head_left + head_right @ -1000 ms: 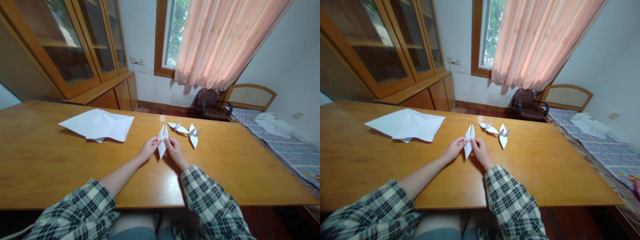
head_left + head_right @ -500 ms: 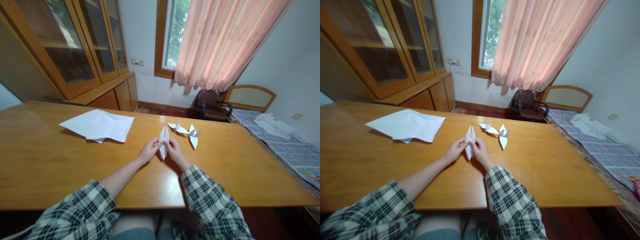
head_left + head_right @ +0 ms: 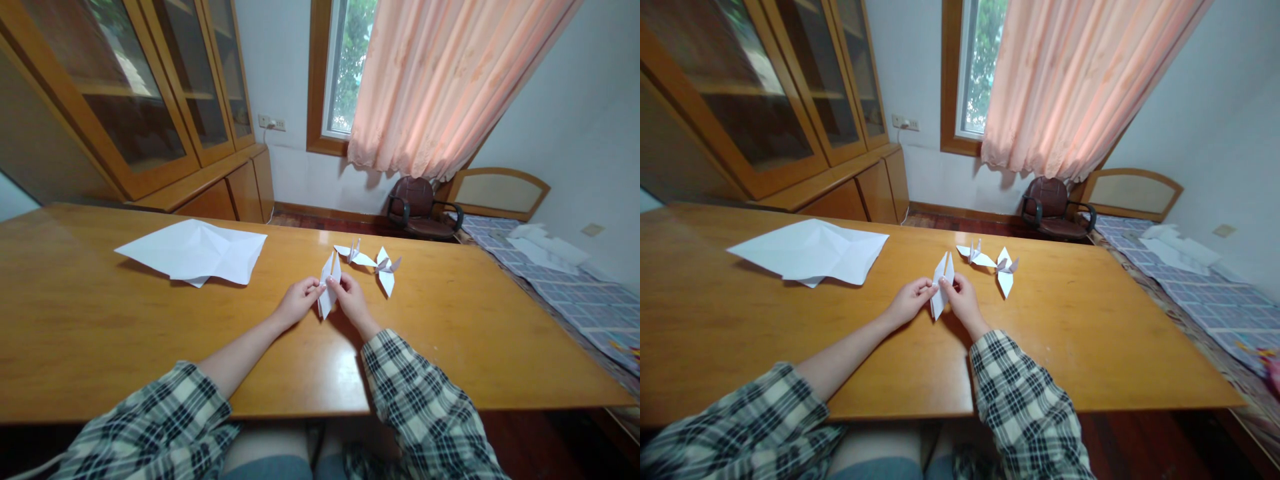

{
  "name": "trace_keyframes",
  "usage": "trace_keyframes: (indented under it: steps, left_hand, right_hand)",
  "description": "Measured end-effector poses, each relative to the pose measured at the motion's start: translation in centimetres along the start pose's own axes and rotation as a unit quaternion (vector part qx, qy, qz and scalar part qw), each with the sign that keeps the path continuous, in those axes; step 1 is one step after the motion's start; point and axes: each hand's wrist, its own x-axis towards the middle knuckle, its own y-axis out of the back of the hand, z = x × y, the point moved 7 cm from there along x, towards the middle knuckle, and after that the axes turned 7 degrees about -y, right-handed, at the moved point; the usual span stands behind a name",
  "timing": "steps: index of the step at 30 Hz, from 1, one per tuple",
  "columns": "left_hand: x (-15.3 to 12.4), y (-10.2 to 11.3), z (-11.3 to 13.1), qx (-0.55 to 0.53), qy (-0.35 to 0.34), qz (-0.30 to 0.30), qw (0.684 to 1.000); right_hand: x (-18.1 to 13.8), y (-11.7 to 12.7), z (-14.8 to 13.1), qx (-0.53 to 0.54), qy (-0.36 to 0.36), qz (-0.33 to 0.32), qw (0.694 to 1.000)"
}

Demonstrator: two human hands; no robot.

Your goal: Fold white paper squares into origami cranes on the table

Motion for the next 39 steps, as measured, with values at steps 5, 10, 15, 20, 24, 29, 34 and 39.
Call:
trace_keyframes:
  steps: [5, 10, 15, 20, 24, 29, 34, 39]
  left_hand:
    - [-0.2, -0.7, 0.8, 0.014, -0.015, -0.022, 1.000]
    - [-0.5, -1.2, 0.7, 0.016, -0.024, -0.057, 0.998]
    - [0.0, -0.1, 0.7, -0.026, -0.015, -0.021, 0.999]
    - [0.8, 2.2, 1.6, -0.112, -0.020, 0.080, 0.990]
    - [0.8, 2.1, 2.4, -0.101, -0.029, 0.069, 0.992]
    - [0.7, 2.2, 2.8, -0.083, -0.051, 0.072, 0.993]
    - [0.8, 2.5, 2.7, -0.091, -0.064, 0.074, 0.991]
    - [0.8, 2.8, 3.4, -0.076, -0.078, 0.076, 0.991]
  right_hand:
    - [0.0, 0.2, 0.3, 0.090, -0.051, 0.017, 0.994]
    - [-0.2, 0.1, 0.6, 0.120, -0.069, 0.014, 0.990]
    - [-0.4, -0.2, 0.3, 0.107, -0.086, 0.000, 0.991]
    - [-0.8, -1.3, 0.3, 0.086, -0.119, -0.071, 0.987]
    - [-1.1, -1.8, 0.3, 0.072, -0.128, -0.105, 0.984]
    - [-1.2, -1.9, 0.3, 0.066, -0.120, -0.115, 0.984]
    - [-1.3, -2.1, 0.2, 0.067, -0.118, -0.138, 0.981]
    - [-1.4, -2.2, 0.2, 0.066, -0.118, -0.146, 0.980]
